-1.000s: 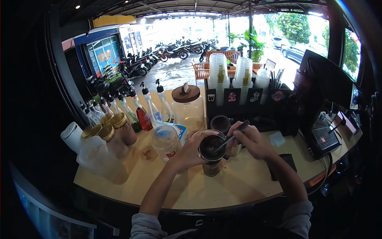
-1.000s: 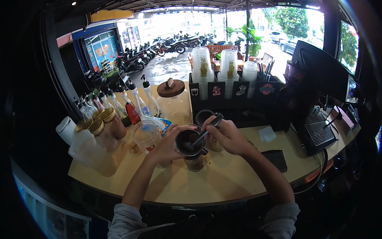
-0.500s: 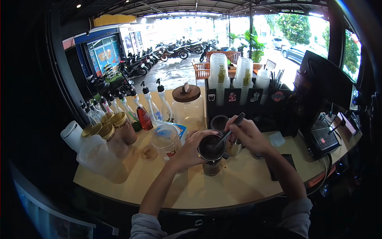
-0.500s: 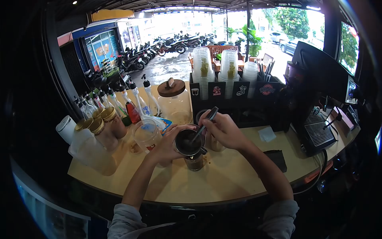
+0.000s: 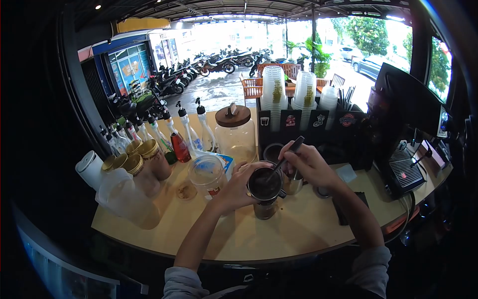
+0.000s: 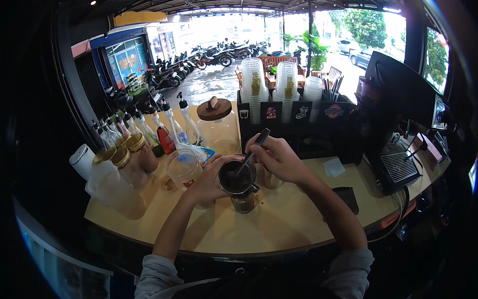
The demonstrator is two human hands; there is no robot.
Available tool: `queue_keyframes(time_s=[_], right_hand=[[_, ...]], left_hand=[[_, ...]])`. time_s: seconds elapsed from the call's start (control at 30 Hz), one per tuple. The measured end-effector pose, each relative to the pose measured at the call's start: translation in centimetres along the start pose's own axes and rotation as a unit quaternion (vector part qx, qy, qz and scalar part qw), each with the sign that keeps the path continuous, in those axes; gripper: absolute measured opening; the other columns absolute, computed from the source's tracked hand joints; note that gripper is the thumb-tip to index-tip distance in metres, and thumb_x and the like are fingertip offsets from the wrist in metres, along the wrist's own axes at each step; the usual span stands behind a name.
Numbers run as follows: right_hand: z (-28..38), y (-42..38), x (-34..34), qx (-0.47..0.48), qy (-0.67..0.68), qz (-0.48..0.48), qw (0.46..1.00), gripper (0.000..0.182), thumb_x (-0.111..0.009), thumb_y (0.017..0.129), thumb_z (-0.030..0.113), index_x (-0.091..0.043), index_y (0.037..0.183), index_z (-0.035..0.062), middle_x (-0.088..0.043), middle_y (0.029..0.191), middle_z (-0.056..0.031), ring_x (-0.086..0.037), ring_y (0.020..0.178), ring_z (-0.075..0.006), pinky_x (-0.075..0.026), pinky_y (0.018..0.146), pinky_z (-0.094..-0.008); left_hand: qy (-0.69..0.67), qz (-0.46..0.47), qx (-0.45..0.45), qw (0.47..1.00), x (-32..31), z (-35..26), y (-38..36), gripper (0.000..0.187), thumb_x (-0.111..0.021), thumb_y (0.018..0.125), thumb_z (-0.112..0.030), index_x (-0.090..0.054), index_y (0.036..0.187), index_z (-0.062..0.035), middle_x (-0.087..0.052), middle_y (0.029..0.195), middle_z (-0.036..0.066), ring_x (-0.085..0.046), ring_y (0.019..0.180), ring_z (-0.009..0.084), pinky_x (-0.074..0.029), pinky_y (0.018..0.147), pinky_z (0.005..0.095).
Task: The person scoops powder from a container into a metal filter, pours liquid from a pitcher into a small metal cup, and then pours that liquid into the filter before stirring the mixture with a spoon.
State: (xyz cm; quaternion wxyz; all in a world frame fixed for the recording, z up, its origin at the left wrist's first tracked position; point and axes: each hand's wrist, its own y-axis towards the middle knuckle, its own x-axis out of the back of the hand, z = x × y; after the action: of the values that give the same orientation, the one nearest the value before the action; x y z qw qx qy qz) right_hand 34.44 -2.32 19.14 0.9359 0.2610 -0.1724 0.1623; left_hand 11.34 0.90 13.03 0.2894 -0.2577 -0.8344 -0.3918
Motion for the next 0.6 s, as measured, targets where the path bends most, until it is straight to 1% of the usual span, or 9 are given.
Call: queue_keyframes(time_s=[0.07, 0.1, 0.17, 0.27, 0.3, 0.43, 0.5, 0.53, 0.6], right_hand=[[-0.1, -0.1, -0.4, 0.033, -0.017, 0.009, 0.999, 0.018, -0.047, 0.099, 0.013, -0.057, 0.096, -0.0014, -0.059, 0.079, -0.0036, -0.058, 0.07, -0.0065, -0.049, 0.062, -0.0244], [0.2, -0.2, -0.5, 0.033, -0.017, 0.008, 0.999, 0.018, -0.047, 0.099, 0.013, -0.057, 0.096, -0.0014, -0.059, 0.079, -0.0036, -0.058, 0.07, -0.0065, -0.049, 0.062, -0.0244], [0.8, -0.2, -1.0, 0.027, -0.005, -0.053, 0.998, 0.017, -0.046, 0.099, 0.012, -0.056, 0.094, -0.0012, -0.059, 0.078, -0.004, -0.058, 0.068, -0.0067, -0.049, 0.061, -0.0247], [0.7, -0.9, -1.7, 0.032, 0.015, -0.023, 0.999, 0.016, -0.045, 0.099, 0.011, -0.054, 0.093, -0.0009, -0.059, 0.079, -0.0043, -0.06, 0.069, -0.0078, -0.049, 0.061, -0.0257], [0.9, -1.0, -1.8, 0.056, -0.017, -0.02, 0.998, 0.015, -0.045, 0.098, 0.011, -0.053, 0.093, -0.0006, -0.06, 0.078, -0.0045, -0.06, 0.068, -0.0085, -0.049, 0.06, -0.0259], [0.3, -0.9, -1.2, 0.056, -0.047, -0.033, 0.997, 0.014, -0.046, 0.098, 0.011, -0.054, 0.095, -0.0007, -0.06, 0.077, -0.005, -0.061, 0.068, -0.0086, -0.049, 0.06, -0.0256], [0.6, -0.9, -1.3, 0.049, 0.002, -0.013, 0.999, 0.017, -0.045, 0.1, 0.013, -0.055, 0.093, 0.0006, -0.059, 0.071, -0.0028, -0.058, 0.067, -0.0068, -0.046, 0.061, -0.023], [0.6, -0.8, -1.1, 0.049, 0.002, -0.013, 0.999, 0.017, -0.045, 0.1, 0.013, -0.055, 0.093, 0.0006, -0.059, 0.071, -0.0028, -0.058, 0.067, -0.0068, -0.046, 0.061, -0.023], [0.4, -0.5, -0.2, 0.001, -0.019, 0.005, 1.0, 0.017, -0.047, 0.1, 0.014, -0.056, 0.094, 0.0006, -0.06, 0.073, -0.0025, -0.059, 0.068, -0.0068, -0.047, 0.062, -0.0233]], left_hand=[[0.004, -0.002, 0.006, 1.0, 0.0, -0.1, 0.0, 0.082, -0.084, 0.061, -0.024, -0.043, 0.132, -0.0181, -0.054, 0.132, 0.005, -0.049, 0.126, 0.0247, -0.02, 0.114, 0.0447], [0.013, -0.015, 0.002, 1.0, -0.1, -0.1, -0.1, 0.082, -0.084, 0.061, -0.023, -0.044, 0.132, -0.0177, -0.054, 0.132, 0.005, -0.049, 0.126, 0.0245, -0.02, 0.114, 0.0445], [0.021, -0.028, -0.002, 0.999, -0.3, -0.2, -0.3, 0.082, -0.084, 0.061, -0.023, -0.044, 0.132, -0.0174, -0.054, 0.132, 0.005, -0.048, 0.126, 0.0244, -0.021, 0.113, 0.0442], [0.014, -0.055, 0.012, 0.998, -0.3, -0.6, -0.3, 0.081, -0.084, 0.061, -0.023, -0.044, 0.131, -0.0169, -0.054, 0.132, 0.004, -0.049, 0.126, 0.0244, -0.023, 0.112, 0.0437], [0.016, -0.055, 0.015, 0.998, -0.2, -0.6, -0.4, 0.08, -0.083, 0.062, -0.023, -0.044, 0.132, -0.0167, -0.054, 0.132, 0.004, -0.049, 0.126, 0.0244, -0.023, 0.112, 0.0435], [0.009, -0.056, 0.013, 0.998, -0.4, -0.5, -0.5, 0.079, -0.083, 0.063, -0.023, -0.044, 0.132, -0.0167, -0.054, 0.132, 0.004, -0.049, 0.126, 0.0244, -0.023, 0.112, 0.0435], [0.016, -0.048, 0.008, 0.999, -0.1, -0.6, -0.4, 0.08, -0.083, 0.063, -0.023, -0.044, 0.132, -0.0168, -0.054, 0.133, 0.004, -0.049, 0.126, 0.0242, -0.022, 0.112, 0.0439], [0.024, -0.039, 0.004, 0.999, 0.0, -0.6, -0.4, 0.08, -0.083, 0.063, -0.023, -0.044, 0.132, -0.0168, -0.054, 0.133, 0.004, -0.049, 0.126, 0.0241, -0.022, 0.112, 0.0442], [0.02, -0.032, 0.003, 0.999, -0.1, -0.3, -0.4, 0.08, -0.084, 0.062, -0.023, -0.044, 0.132, -0.017, -0.053, 0.133, 0.004, -0.048, 0.126, 0.0245, -0.021, 0.113, 0.0449]])
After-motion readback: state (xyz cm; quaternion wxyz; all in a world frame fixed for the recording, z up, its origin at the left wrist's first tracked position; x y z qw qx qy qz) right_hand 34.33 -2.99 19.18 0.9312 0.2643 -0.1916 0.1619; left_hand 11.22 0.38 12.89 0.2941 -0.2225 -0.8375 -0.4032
